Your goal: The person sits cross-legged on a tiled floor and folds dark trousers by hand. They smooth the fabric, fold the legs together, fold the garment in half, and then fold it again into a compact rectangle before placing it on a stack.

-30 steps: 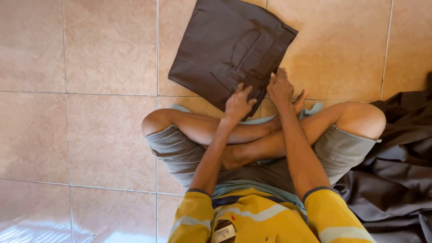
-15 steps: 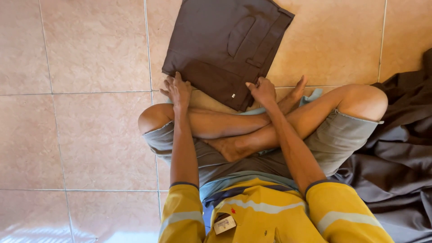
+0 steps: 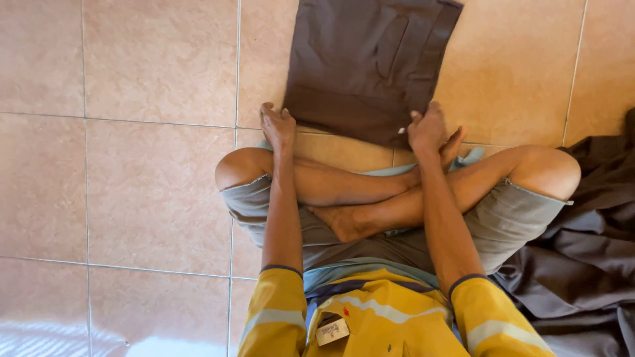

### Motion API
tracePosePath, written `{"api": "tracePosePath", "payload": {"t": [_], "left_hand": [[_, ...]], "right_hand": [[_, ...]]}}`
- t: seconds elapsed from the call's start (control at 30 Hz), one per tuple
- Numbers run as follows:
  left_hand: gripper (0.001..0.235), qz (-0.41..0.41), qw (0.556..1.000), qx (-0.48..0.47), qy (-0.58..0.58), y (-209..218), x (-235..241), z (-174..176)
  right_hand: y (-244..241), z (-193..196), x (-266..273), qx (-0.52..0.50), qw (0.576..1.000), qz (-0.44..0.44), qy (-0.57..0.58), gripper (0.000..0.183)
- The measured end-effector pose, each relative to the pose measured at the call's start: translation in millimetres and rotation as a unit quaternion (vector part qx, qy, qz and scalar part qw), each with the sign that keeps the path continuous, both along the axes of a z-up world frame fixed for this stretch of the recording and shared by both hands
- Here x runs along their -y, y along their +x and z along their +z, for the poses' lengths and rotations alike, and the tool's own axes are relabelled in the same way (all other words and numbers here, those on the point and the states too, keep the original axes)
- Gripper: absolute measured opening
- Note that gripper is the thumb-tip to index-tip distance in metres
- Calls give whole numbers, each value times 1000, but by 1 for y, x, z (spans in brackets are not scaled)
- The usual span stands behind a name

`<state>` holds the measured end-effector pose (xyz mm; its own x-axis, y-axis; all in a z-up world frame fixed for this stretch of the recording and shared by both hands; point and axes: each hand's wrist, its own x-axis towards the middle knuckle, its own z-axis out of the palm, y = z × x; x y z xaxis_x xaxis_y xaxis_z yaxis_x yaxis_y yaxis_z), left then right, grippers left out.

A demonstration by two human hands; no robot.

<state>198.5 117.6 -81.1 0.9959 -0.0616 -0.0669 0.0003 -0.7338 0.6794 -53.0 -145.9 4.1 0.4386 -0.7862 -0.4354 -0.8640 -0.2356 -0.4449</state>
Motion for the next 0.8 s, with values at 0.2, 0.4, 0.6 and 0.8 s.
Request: {"api": "tracePosePath", "payload": {"t": [0.2,0.4,0.6,0.8], "left_hand": [[35,-86,994,-62,-32,-13,15,13],[53,-177,966,-163,-95,-25,54,-1],[48,-224,946,-215,-91,-30,59,-20],[28,-461,729,-498,-93,-68,39,31]], "right_hand": [[12,46,0,36,946,2,-323,67],[6,-14,-51,155,980,50,-111,84],[29,-31,-22,221,974,-52,-10,105],[15,-71,67,179,976,-18,-126,95]]}}
